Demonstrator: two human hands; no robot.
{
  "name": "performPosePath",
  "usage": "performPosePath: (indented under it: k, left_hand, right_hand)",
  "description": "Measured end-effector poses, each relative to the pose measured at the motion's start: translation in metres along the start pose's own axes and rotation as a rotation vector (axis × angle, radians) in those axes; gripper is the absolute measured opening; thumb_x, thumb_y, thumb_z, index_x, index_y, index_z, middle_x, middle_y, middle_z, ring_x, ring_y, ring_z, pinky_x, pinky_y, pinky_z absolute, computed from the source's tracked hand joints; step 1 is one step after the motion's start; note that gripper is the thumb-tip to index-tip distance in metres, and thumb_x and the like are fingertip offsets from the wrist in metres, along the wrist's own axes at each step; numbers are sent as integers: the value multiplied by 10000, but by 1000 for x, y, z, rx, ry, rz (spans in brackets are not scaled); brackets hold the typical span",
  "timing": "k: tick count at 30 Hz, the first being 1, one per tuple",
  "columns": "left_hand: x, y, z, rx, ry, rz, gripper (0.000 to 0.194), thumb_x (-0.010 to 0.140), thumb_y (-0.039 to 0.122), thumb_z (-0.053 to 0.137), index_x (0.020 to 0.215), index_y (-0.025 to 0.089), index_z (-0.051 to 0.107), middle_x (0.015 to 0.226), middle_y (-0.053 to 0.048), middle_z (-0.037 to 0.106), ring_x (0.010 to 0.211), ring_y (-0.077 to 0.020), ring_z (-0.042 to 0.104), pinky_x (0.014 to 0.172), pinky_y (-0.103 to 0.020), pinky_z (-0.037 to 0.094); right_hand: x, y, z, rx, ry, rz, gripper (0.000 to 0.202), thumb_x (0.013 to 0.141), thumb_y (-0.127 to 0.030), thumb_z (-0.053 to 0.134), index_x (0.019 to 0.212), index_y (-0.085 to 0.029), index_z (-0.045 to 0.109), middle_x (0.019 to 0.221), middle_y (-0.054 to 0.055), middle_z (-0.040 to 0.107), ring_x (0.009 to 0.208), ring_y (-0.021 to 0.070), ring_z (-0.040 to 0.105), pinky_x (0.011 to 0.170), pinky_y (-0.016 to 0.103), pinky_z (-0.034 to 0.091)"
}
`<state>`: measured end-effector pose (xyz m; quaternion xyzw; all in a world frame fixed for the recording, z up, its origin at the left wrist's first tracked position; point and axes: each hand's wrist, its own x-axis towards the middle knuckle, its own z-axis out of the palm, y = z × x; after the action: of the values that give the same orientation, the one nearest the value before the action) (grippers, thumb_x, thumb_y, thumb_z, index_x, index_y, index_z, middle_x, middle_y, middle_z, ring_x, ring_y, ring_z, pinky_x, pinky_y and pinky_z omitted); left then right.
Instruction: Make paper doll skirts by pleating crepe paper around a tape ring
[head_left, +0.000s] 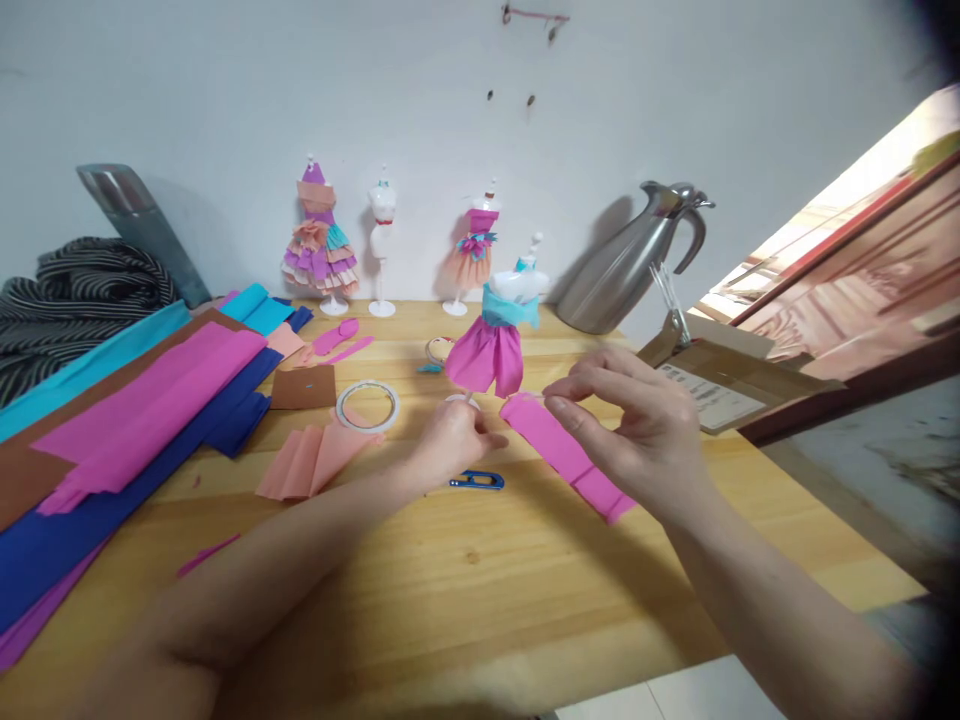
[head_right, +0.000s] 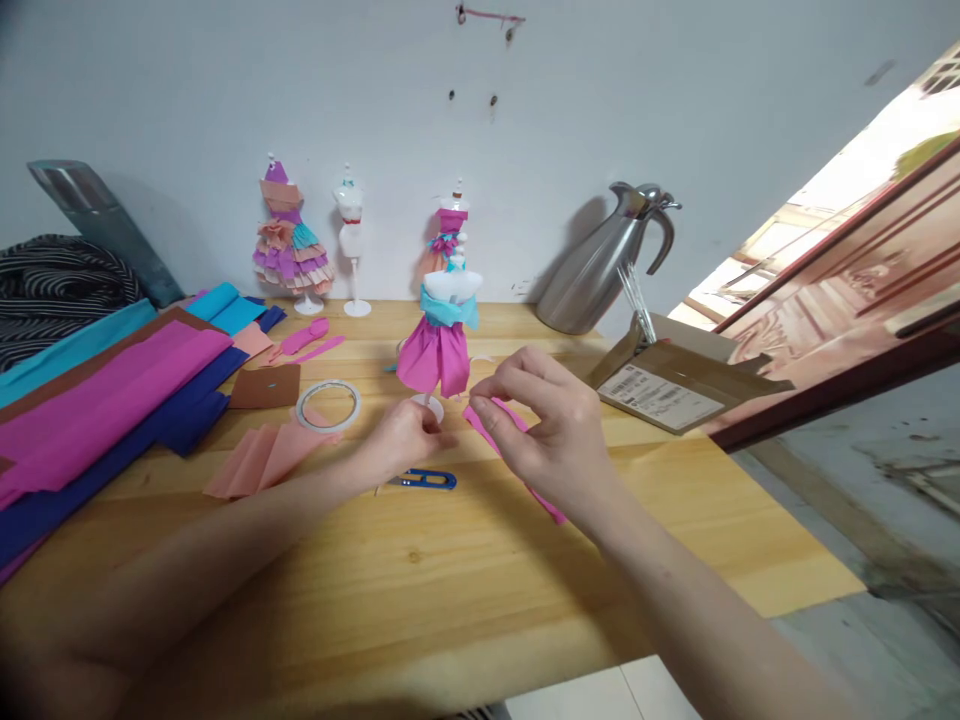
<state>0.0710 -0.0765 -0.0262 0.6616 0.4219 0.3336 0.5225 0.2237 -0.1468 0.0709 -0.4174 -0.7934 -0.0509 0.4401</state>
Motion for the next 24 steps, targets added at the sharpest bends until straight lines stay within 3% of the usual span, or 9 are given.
performPosePath:
  k: [4,7,10,14,19,24]
  left_hand:
    - [-1,1,-4,-14,5,-17,211,569,71,704,436,159,565,489,36,435,541,-106,369,546,-262,230]
    - [-8,4,-3,-130,2,-73,221,614,175,716,453,157,566,470,38,403,502,-93,338,504,-250,197]
    - [-15,8,-2,-343,0,-128,117,663,252,688,637,151,635,548,33,468,468,-74,341,465,-233,220]
    - [-21,13,-2,-632,68,-122,231,685,288,669,870,160,618,712,16,532,488,-47,367,463,-206,261]
    - [-23,22,-2,-859,58,-102,300,633,274,712,890,162,607,708,25,530,488,-40,384,441,-196,231]
    - [-20,24,-3,-1001,24,-110,271,615,283,776,780,149,607,674,25,546,477,-38,409,444,-199,245]
  right_hand:
    - [-3,1,-2,24,8,11,135,827,-88,623,785,-217,627,704,0,537,644,148,538,577,303,412]
    - [-2,2,-6,27,-12,47,142,842,-97,608,781,-224,622,702,4,542,649,157,540,582,313,413]
    - [1,2,-7,39,-53,74,147,854,-117,595,761,-228,614,686,7,546,646,163,540,586,321,419]
    - [8,0,-2,-19,-111,32,113,845,-144,602,765,-217,633,724,20,529,668,164,537,588,313,431]
    - [17,0,12,-182,-145,-97,112,827,-145,614,736,-171,673,733,48,507,690,185,512,593,323,423]
    - [19,9,22,-179,-205,-97,130,821,-149,617,711,-168,685,689,34,489,655,175,504,570,307,413]
